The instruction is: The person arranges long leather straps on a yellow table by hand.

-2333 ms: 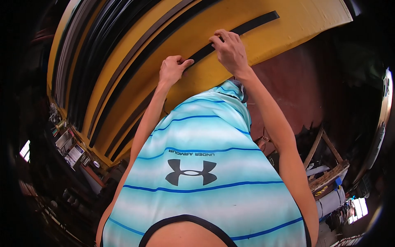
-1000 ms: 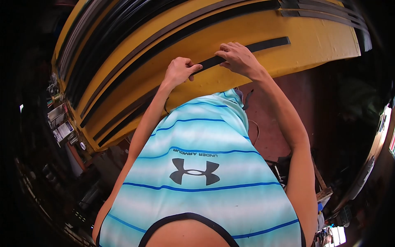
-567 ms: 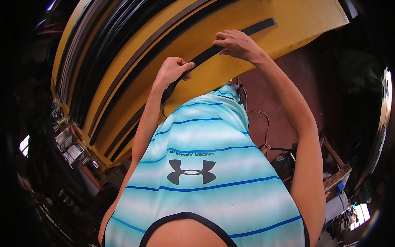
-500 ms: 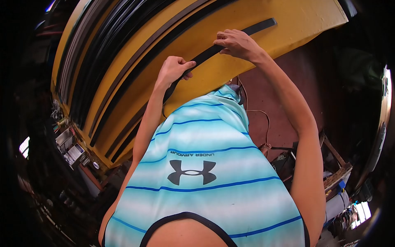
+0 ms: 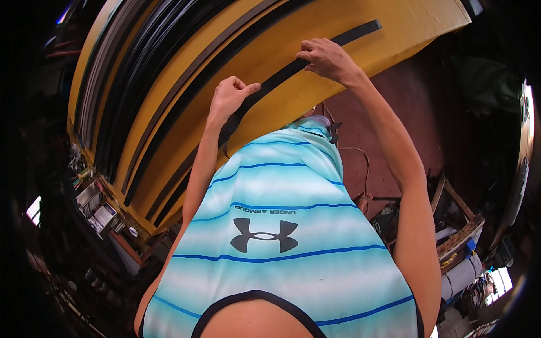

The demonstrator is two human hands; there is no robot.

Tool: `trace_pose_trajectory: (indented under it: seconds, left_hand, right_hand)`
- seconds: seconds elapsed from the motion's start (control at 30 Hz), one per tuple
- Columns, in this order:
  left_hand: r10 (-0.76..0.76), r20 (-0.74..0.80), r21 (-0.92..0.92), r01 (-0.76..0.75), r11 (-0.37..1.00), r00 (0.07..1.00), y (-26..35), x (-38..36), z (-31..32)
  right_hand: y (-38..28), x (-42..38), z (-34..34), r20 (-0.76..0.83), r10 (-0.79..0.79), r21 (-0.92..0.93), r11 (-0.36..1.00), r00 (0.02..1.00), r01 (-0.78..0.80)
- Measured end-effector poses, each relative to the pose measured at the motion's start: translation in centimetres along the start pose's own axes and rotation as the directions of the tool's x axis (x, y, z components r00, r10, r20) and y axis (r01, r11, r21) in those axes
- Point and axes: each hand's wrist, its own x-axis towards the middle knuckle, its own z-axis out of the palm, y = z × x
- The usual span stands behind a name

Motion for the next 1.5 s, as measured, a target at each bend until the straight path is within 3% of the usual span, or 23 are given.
trace_pose_trajectory:
  seconds: [0.07,0.1,0.13,0.23,0.37,0.43,0.6,0.67,0.73,0.83,0.93,0.97,1.07,1.17,1.5]
  left_hand:
    - [0.012,0.206,0.018,-0.016,1.0,0.978,-0.9,-0.5,-1.4]
    - [0.112,0.173,-0.002,-0.114,0.994,0.978,-1.7,-0.9,-1.0]
    - [0.108,0.167,-0.001,-0.11,0.994,0.98,-2.4,-1.0,-1.1]
    - [-0.031,0.363,0.196,-0.043,0.98,0.931,-2.5,-2.5,-2.7]
    - [-0.044,0.332,0.188,-0.021,0.982,0.942,-3.1,-2.5,-2.5]
    - [0.076,0.236,0.122,-0.107,0.987,0.969,-3.2,-2.7,-2.6]
    - [0.068,0.299,-0.051,-0.055,0.997,0.952,-1.0,-1.0,-1.1]
    - [0.19,0.221,-0.215,-0.142,0.966,0.957,-1.4,-0.3,0.3]
    - [0.162,0.241,-0.227,-0.107,0.968,0.957,-1.0,-0.2,0.7]
    - [0.131,0.255,-0.241,-0.069,0.968,0.958,-1.0,-0.2,0.9]
    - [0.12,0.251,-0.252,-0.055,0.966,0.961,-1.5,-0.2,1.0]
    - [0.106,0.244,-0.262,-0.04,0.964,0.964,-1.7,-0.1,1.1]
    - [0.106,0.252,-0.222,-0.049,0.974,0.962,-0.5,0.4,2.2]
    - [0.097,0.251,-0.203,-0.045,0.978,0.963,-0.4,0.5,2.5]
    - [0.127,0.201,-0.131,-0.102,0.986,0.971,-1.0,0.6,3.4]
  right_hand:
    - [-0.3,0.1,-0.6,0.015,-0.003,0.015,1.0,1.0,0.003]
    - [-0.1,0.2,-0.5,0.027,-0.006,0.031,0.999,1.0,0.006]
    - [-0.1,0.3,-0.5,0.041,-0.007,0.047,0.999,0.999,0.005]
    - [-0.8,0.4,-1.2,0.067,-0.003,0.049,0.999,0.998,0.0]
    - [-0.4,0.5,-1.5,0.067,-0.035,0.06,0.998,0.997,0.031]
    - [-0.2,0.2,-2.4,0.043,0.011,0.011,1.0,0.999,-0.011]
    - [3.2,-1.3,-4.0,0.11,0.146,-0.037,0.989,0.983,-0.143]
    - [3.8,-2.1,-4.1,0.028,0.155,-0.114,0.982,0.988,-0.151]
    - [2.6,-2.0,-4.1,-0.065,0.127,-0.178,0.974,0.99,-0.137]
    - [-1.0,-1.1,-3.2,0.002,0.29,0.202,0.937,0.957,-0.285]
    - [-3.0,-0.4,-1.1,0.026,0.283,0.301,0.912,0.959,-0.278]
    - [-2.9,-0.1,-0.2,-0.075,0.23,0.267,0.942,0.97,-0.203]
    - [-1.2,-0.6,1.1,-0.053,0.34,0.386,0.874,0.939,-0.295]
    - [-1.1,-0.8,1.1,-0.093,0.358,0.439,0.852,0.929,-0.284]
    - [-1.5,-0.7,1.3,-0.151,0.39,0.424,0.856,0.908,-0.297]
